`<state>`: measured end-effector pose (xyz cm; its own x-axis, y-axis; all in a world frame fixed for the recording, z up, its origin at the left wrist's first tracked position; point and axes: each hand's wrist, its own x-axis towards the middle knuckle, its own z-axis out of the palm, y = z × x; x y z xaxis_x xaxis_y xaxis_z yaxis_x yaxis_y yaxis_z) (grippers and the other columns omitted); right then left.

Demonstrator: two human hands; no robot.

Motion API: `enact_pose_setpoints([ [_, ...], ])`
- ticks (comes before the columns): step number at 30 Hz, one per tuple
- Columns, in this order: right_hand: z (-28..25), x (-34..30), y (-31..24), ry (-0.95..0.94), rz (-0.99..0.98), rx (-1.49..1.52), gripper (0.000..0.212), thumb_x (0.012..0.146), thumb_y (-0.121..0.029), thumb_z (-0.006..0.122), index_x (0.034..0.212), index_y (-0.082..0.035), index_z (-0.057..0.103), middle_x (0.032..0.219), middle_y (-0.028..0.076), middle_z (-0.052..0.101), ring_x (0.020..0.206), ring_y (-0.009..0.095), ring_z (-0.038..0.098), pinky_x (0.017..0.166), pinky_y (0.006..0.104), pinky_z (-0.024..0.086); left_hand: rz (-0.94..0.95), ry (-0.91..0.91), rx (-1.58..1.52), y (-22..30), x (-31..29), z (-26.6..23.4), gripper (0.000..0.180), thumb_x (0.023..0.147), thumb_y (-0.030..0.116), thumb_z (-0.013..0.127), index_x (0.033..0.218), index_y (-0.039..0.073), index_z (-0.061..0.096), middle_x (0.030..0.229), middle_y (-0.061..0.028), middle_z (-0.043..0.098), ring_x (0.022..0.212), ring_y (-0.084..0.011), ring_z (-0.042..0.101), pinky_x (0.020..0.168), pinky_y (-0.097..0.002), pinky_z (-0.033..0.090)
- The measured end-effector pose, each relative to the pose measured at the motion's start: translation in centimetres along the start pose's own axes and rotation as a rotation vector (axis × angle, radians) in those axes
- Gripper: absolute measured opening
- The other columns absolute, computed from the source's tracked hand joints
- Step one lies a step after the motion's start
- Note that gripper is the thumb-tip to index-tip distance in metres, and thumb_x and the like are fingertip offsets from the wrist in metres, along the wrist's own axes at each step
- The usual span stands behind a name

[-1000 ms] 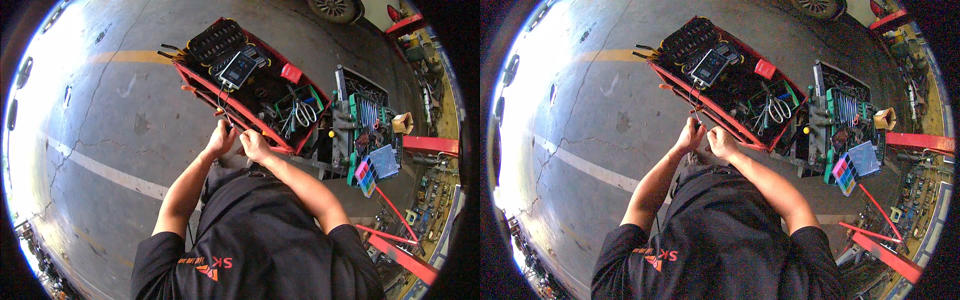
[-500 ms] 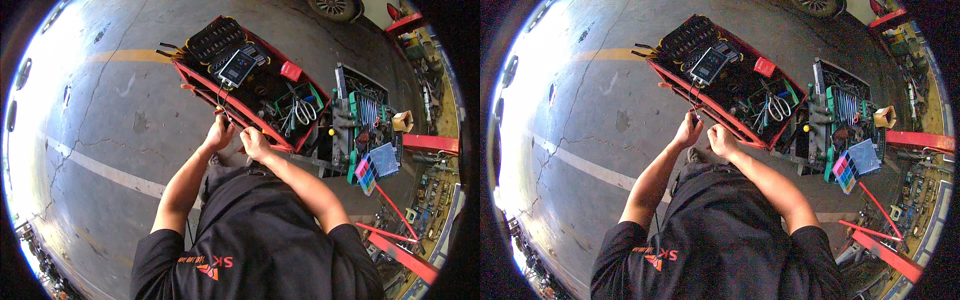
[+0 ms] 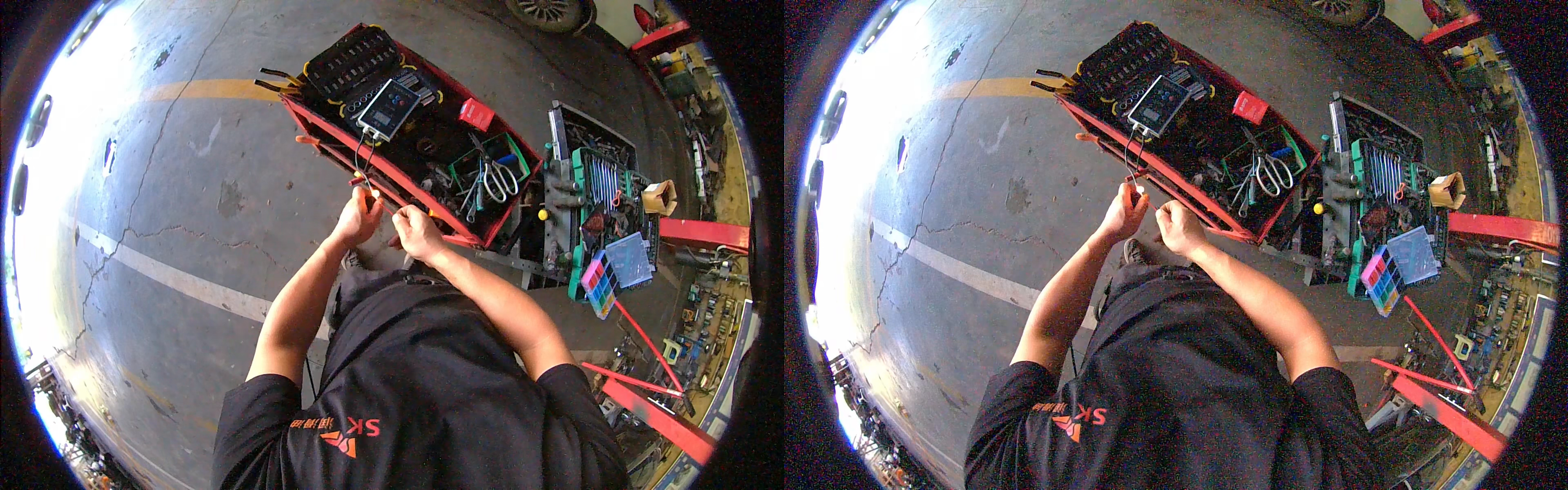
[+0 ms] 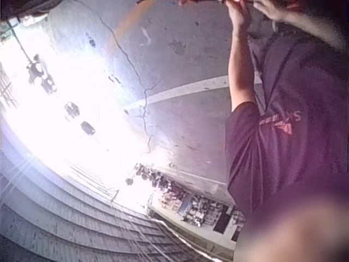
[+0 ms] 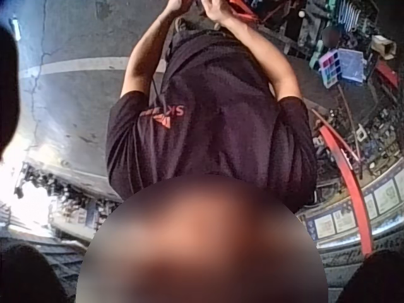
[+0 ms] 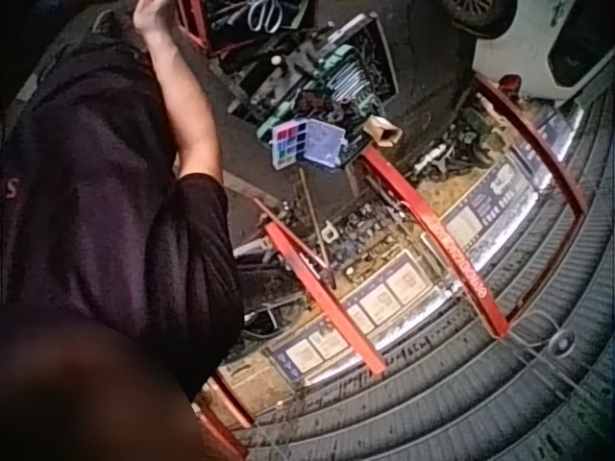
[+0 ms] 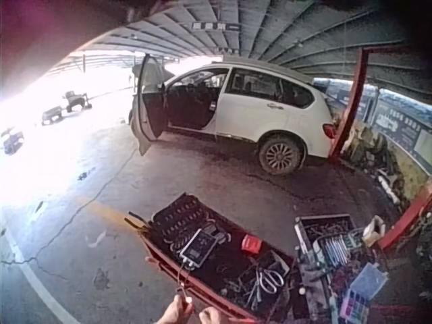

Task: The person manipulates small wires and components on a red tool cart, repeatedly twisting and connecting wires. They briefly handle a smartphone and a small orange object, then continue working with the wires and components.

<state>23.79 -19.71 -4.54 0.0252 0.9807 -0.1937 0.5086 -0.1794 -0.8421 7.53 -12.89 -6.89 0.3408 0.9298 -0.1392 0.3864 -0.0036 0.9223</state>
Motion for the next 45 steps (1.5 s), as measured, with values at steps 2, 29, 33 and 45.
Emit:
enact_pose_setpoints([
  [2, -0.3, -0.1, -0.4, 0.016, -0.013, -0.035, 0.026, 0.097, -0.021, 0.048, 0.099, 0.003, 0.054, 0.076, 0.007, 0.061, 0.063, 0.016, 0.064, 0.057, 0.0302, 0.052, -0.034, -0.022, -0.024, 1.0, 0.1, -0.3, 0.029, 0.090, 0.023, 0.059, 0.100, 0.001, 0.043, 0.084, -0.0255, 0.060, 0.080, -0.0425, 0.061, 0.070, -0.0462, 0.047],
  [29, -1.5, -0.2, -2.2, -0.117, 0.244, 0.290, 0.028, 0.097, -0.026, 0.048, 0.103, 0.001, 0.052, 0.072, 0.011, 0.066, 0.062, 0.016, 0.066, 0.056, 0.0292, 0.053, 0.006, -0.005, 0.089, -0.3, 1.3, -0.9, 0.033, 0.089, 0.019, 0.060, 0.108, -0.001, 0.041, 0.085, -0.0262, 0.061, 0.080, -0.0438, 0.061, 0.069, -0.0457, 0.048],
  [33, -1.4, -0.2, -2.0, -0.114, 0.231, 0.288, 0.028, 0.097, -0.026, 0.048, 0.102, 0.001, 0.052, 0.072, 0.011, 0.065, 0.062, 0.016, 0.066, 0.056, 0.0290, 0.053, 0.009, -0.001, 0.083, -0.1, 1.2, -0.9, 0.034, 0.090, 0.020, 0.059, 0.109, -0.001, 0.042, 0.085, -0.0255, 0.060, 0.080, -0.0406, 0.061, 0.069, -0.0453, 0.048],
  [45, -1.1, 0.0, -1.3, -0.105, 0.198, 0.263, 0.028, 0.097, -0.026, 0.048, 0.101, 0.002, 0.052, 0.072, 0.011, 0.065, 0.061, 0.018, 0.066, 0.055, 0.0290, 0.053, -0.006, -0.006, 0.088, -1.1, 0.9, -0.8, 0.036, 0.090, 0.019, 0.057, 0.114, -0.001, 0.041, 0.087, -0.0254, 0.062, 0.081, -0.0429, 0.061, 0.070, -0.0459, 0.048],
])
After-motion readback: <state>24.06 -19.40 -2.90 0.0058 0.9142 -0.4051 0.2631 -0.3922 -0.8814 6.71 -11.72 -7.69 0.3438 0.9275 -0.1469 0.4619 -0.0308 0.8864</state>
